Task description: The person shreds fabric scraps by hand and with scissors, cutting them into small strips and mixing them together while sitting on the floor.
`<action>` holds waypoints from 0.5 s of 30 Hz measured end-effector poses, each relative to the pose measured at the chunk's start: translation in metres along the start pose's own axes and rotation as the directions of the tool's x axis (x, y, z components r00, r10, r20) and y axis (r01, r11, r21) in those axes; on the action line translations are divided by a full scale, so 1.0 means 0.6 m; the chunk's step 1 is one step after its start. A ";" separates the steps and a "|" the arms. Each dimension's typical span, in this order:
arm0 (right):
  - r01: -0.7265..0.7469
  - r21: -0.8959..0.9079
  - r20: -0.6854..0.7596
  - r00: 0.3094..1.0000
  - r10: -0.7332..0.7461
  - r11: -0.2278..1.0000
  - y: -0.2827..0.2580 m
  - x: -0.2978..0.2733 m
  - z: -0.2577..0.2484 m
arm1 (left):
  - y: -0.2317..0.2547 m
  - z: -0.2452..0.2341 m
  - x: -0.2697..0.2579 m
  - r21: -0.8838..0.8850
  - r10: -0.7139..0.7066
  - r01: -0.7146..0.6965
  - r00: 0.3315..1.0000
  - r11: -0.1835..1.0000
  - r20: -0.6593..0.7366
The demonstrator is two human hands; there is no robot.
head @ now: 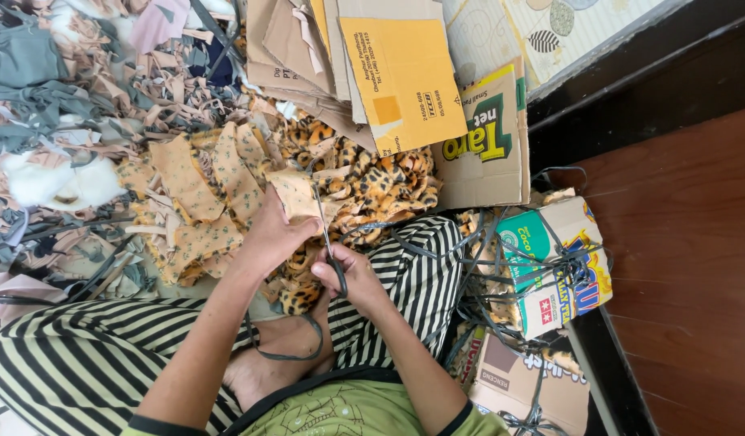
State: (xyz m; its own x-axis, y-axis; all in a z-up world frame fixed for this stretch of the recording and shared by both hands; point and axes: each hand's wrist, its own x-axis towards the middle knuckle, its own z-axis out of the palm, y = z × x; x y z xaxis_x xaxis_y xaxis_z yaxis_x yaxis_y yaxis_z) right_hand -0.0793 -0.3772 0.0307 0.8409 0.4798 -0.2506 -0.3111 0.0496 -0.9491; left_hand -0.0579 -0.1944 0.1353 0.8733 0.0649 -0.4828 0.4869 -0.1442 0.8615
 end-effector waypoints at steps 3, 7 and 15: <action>-0.005 0.018 -0.018 1.000 0.006 1.000 0.001 -0.005 0.002 | 0.017 0.008 -0.015 -0.089 -0.008 0.005 0.999 0.996 -0.034; 0.007 0.005 0.045 0.999 -0.007 1.000 -0.013 0.000 -0.001 | 0.020 0.011 -0.024 -0.080 -0.017 0.015 1.000 0.997 -0.024; 0.040 -0.002 0.005 0.999 -0.040 0.999 -0.007 0.001 -0.016 | 0.033 0.011 -0.022 -0.127 0.031 -0.027 0.999 0.992 0.025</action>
State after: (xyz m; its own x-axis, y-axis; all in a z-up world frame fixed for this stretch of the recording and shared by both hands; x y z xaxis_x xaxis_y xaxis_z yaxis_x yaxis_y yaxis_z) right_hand -0.0734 -0.3854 0.0329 0.8505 0.4816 -0.2113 -0.2760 0.0668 -0.9588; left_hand -0.0601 -0.2045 0.1578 0.8873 0.0360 -0.4598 0.4606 -0.0198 0.8874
